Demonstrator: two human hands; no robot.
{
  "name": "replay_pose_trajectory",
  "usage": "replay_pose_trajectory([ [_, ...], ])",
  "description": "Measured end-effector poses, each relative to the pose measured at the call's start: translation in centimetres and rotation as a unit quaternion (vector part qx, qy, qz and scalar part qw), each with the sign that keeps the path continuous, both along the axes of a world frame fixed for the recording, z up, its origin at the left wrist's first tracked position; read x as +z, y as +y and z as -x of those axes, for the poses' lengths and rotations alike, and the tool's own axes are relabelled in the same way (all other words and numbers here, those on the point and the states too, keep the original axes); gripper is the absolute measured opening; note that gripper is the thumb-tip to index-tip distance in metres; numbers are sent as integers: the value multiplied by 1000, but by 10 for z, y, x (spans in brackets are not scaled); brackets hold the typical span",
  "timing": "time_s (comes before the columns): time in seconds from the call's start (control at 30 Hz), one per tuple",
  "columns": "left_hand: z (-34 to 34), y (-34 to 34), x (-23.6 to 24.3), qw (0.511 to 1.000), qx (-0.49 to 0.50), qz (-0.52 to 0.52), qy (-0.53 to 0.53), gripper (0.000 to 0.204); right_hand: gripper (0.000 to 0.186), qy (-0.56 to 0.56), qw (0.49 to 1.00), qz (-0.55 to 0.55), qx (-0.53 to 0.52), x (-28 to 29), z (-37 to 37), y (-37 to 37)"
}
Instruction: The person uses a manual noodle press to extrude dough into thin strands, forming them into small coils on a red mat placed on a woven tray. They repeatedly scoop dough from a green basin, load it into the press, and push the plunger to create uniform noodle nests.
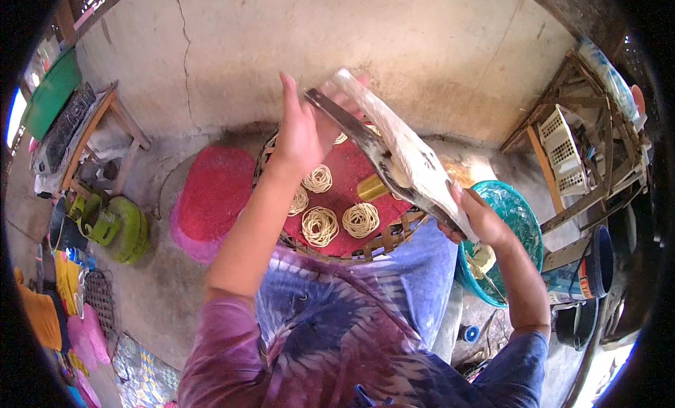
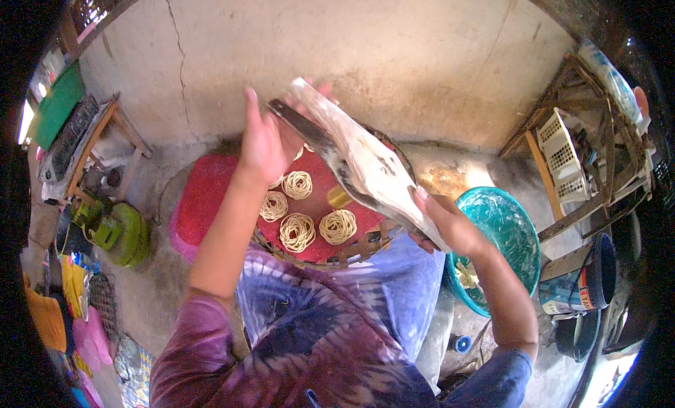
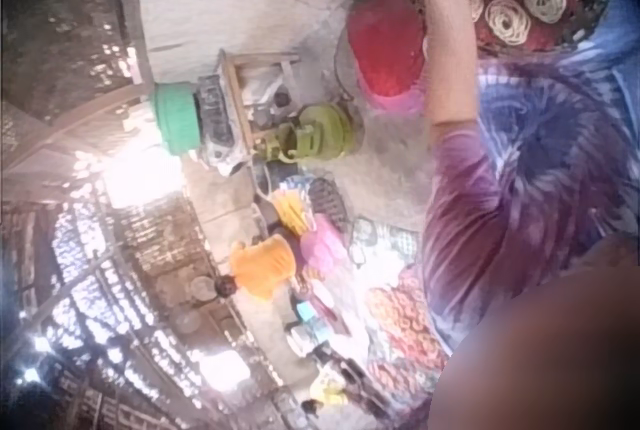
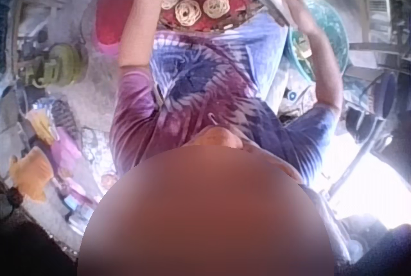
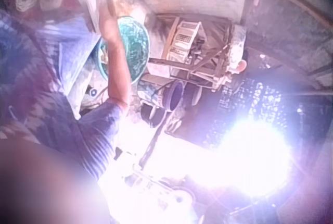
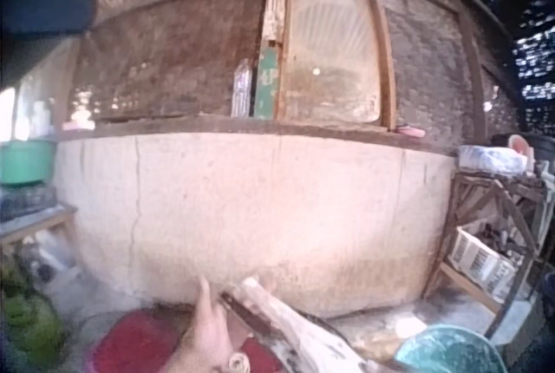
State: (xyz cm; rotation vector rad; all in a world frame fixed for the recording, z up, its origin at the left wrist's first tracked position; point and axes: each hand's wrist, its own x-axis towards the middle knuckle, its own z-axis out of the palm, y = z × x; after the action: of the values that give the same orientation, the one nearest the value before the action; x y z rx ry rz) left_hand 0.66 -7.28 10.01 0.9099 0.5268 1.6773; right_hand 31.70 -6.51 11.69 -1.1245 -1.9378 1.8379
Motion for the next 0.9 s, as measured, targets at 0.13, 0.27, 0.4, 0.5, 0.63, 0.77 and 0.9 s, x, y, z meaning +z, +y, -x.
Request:
replay_pose_trajectory([
  [0.13, 13, 38, 14, 961, -83, -89, -247, 71, 70, 12, 992, 94, 87, 14, 26, 29],
  [0.27, 19, 69, -33, 923, 76, 91, -365, 55, 69, -160, 984, 51, 60, 0, 55, 54],
  [0.4, 42, 81, -65, 919, 52, 22, -390, 50, 71, -249, 965, -80, 26, -11, 85, 62],
  [0.5, 58, 74, -60, 926, 48, 2, -374, 45, 74, -210, 972, -107, 16, -6, 93, 52],
  [0.63, 44, 62, -48, 916, 73, 37, -392, 39, 73, -263, 958, -106, 37, 18, 80, 48],
  [0.77, 36, 68, -37, 912, 74, 26, -403, 38, 72, -231, 965, -126, 16, 20, 85, 48],
  [0.9, 55, 64, -30, 931, 69, 26, -357, 40, 73, -206, 966, -153, -22, 6, 94, 38],
])
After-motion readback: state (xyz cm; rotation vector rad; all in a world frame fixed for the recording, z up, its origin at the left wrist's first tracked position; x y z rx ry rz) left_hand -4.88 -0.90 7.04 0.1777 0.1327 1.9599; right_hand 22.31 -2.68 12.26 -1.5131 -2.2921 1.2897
